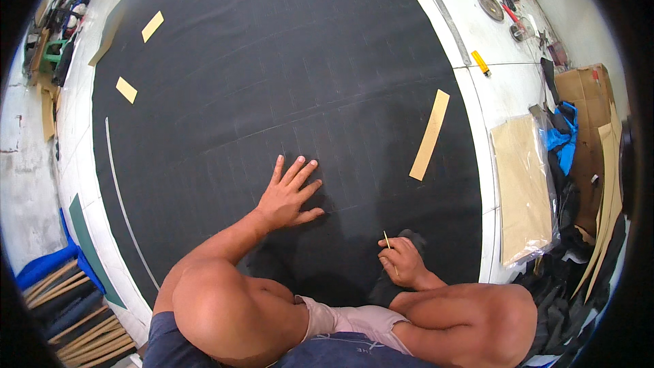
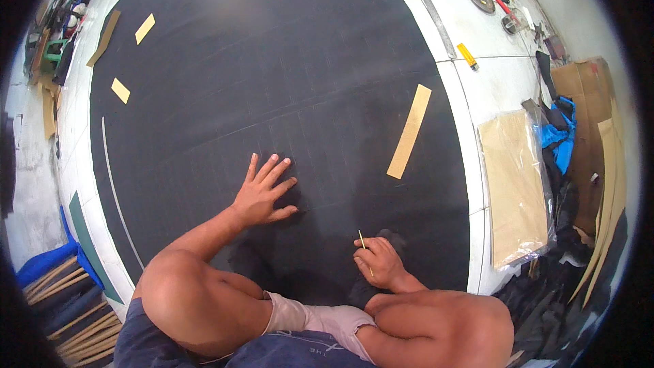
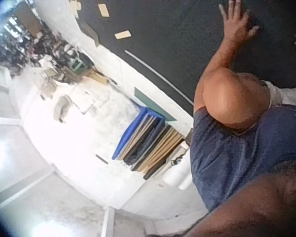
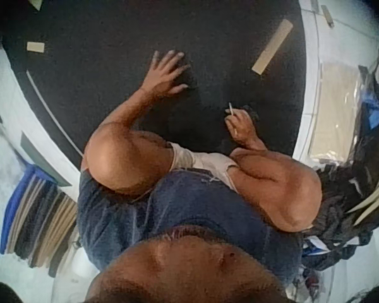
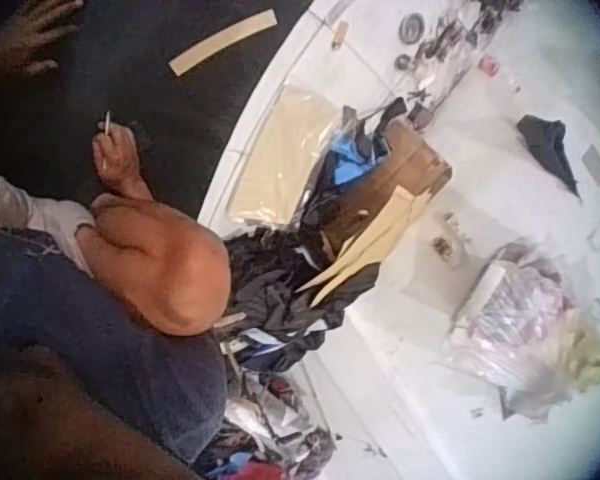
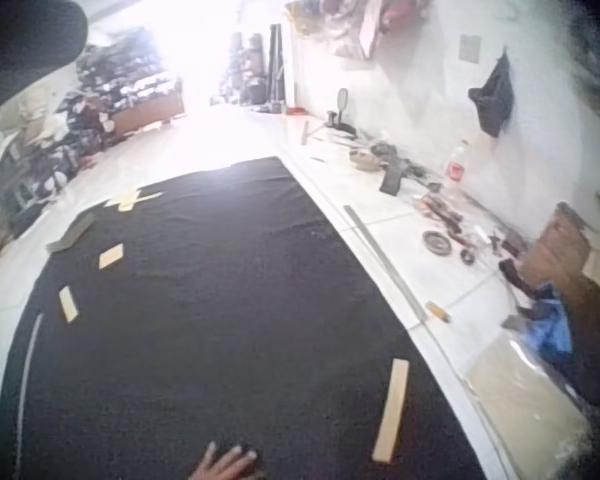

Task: The person traces outlines around cardboard templates onto a large sheet of black fabric using a marking tool.

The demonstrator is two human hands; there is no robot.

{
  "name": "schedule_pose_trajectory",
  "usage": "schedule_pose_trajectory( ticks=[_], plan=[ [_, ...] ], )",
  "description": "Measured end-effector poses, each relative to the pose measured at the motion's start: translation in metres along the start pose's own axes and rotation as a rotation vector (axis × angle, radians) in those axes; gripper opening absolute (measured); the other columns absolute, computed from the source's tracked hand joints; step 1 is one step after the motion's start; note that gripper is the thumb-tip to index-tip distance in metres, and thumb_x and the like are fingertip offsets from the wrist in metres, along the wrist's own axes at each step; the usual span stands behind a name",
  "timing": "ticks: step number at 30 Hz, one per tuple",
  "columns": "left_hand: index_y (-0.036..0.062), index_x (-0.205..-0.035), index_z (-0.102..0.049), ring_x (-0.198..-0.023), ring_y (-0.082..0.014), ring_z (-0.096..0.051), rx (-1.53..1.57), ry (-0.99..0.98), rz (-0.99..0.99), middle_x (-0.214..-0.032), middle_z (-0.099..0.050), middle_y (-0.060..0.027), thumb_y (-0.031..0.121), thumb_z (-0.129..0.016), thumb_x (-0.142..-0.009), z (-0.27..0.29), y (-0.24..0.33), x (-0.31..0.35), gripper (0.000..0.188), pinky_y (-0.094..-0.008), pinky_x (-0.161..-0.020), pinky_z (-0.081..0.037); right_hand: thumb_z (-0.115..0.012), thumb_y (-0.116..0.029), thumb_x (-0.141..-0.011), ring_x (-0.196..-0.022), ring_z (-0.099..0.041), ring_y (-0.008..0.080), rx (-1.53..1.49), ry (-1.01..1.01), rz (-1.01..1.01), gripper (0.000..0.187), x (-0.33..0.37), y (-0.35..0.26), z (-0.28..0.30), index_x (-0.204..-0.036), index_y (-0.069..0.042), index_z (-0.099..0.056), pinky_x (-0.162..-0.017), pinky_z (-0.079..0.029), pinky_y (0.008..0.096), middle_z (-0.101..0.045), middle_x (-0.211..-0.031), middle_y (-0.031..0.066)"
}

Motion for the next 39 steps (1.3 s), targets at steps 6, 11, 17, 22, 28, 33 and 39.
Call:
schedule_pose_trajectory(
  ticks=[6,11,17,22,28,33,39],
  plan=[
    [0.0147,-0.143,-0.062,-0.157,-0.0372,-0.026,-0.021,-0.064,-0.079,-0.165,-0.037,-0.0157,0.063,-0.063,-0.093,0.007,0.006,-0.020,0.070,-0.0677,-0.126,-0.009,-0.072,-0.013,-0.090,-0.107,-0.066,0.0331,-0.025,0.033,0.003,0.010,0.005,0.003,0.003,-0.098,-0.007,-0.068,-0.095,-0.050,0.0475,-0.067,-0.118,0.0128],
    [0.0193,-0.149,-0.057,-0.157,-0.0365,-0.024,-0.034,-0.148,-0.128,-0.167,-0.033,-0.0150,0.065,-0.062,-0.093,0.001,0.009,-0.036,0.072,-0.0674,-0.126,-0.008,-0.073,-0.013,-0.090,-0.107,-0.066,0.0329,-0.038,0.037,0.007,0.011,0.002,0.001,0.006,-0.098,-0.008,-0.068,-0.096,-0.050,0.0473,-0.067,-0.117,0.0127],
    [0.0211,-0.152,-0.053,-0.158,-0.0367,-0.024,-0.091,-0.246,-0.199,-0.168,-0.031,-0.0144,0.069,-0.060,-0.093,0.007,0.012,-0.052,0.076,-0.0661,-0.127,-0.008,-0.073,-0.014,-0.090,-0.105,-0.066,0.0329,-0.064,0.036,0.007,0.011,0.004,0.006,0.006,-0.098,-0.008,-0.068,-0.096,-0.051,0.0462,-0.067,-0.117,0.0124],
    [0.0198,-0.150,-0.055,-0.158,-0.0363,-0.024,-0.082,-0.178,-0.264,-0.168,-0.031,-0.0150,0.069,-0.059,-0.093,0.014,0.021,-0.073,0.076,-0.0657,-0.127,-0.007,-0.074,-0.015,-0.090,-0.105,-0.067,0.0324,-0.075,0.045,0.014,0.012,0.004,0.006,0.007,-0.098,-0.009,-0.068,-0.096,-0.051,0.0462,-0.067,-0.117,0.0117],
    [0.0207,-0.155,-0.049,-0.158,-0.0381,-0.022,-0.094,-0.287,-0.292,-0.168,-0.031,-0.0160,0.067,-0.063,-0.091,0.005,0.028,-0.089,0.080,-0.0677,-0.126,-0.008,-0.075,-0.015,-0.089,-0.106,-0.067,0.0312,-0.108,0.065,0.012,0.011,0.006,0.007,0.010,-0.096,-0.008,-0.068,-0.096,-0.052,0.0456,-0.067,-0.118,0.0110],
    [0.0202,-0.149,-0.056,-0.158,-0.0382,-0.022,-0.067,-0.213,-0.331,-0.168,-0.030,-0.0160,0.067,-0.064,-0.090,0.016,0.033,-0.104,0.076,-0.0677,-0.126,-0.008,-0.074,-0.013,-0.088,-0.105,-0.067,0.0321,-0.131,0.074,0.023,0.011,0.005,0.007,0.012,-0.096,-0.008,-0.069,-0.094,-0.052,0.0456,-0.068,-0.117,0.0118],
    [0.0237,-0.153,-0.050,-0.158,-0.0386,-0.023,-0.123,-0.307,-0.336,-0.169,-0.029,-0.0160,0.067,-0.064,-0.090,0.007,0.037,-0.122,0.078,-0.0675,-0.126,-0.008,-0.075,-0.013,-0.087,-0.104,-0.068,0.0314,-0.142,0.087,0.034,0.012,0.006,0.009,0.013,-0.097,-0.007,-0.069,-0.094,-0.053,0.0457,-0.068,-0.117,0.0112]
  ],
)
Point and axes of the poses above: each hand's wrist, its own x-axis away from the middle knuckle, its own z-axis out of the back of the hand, y = z × x, the point moved 10 cm from there along -x, towards the middle knuckle
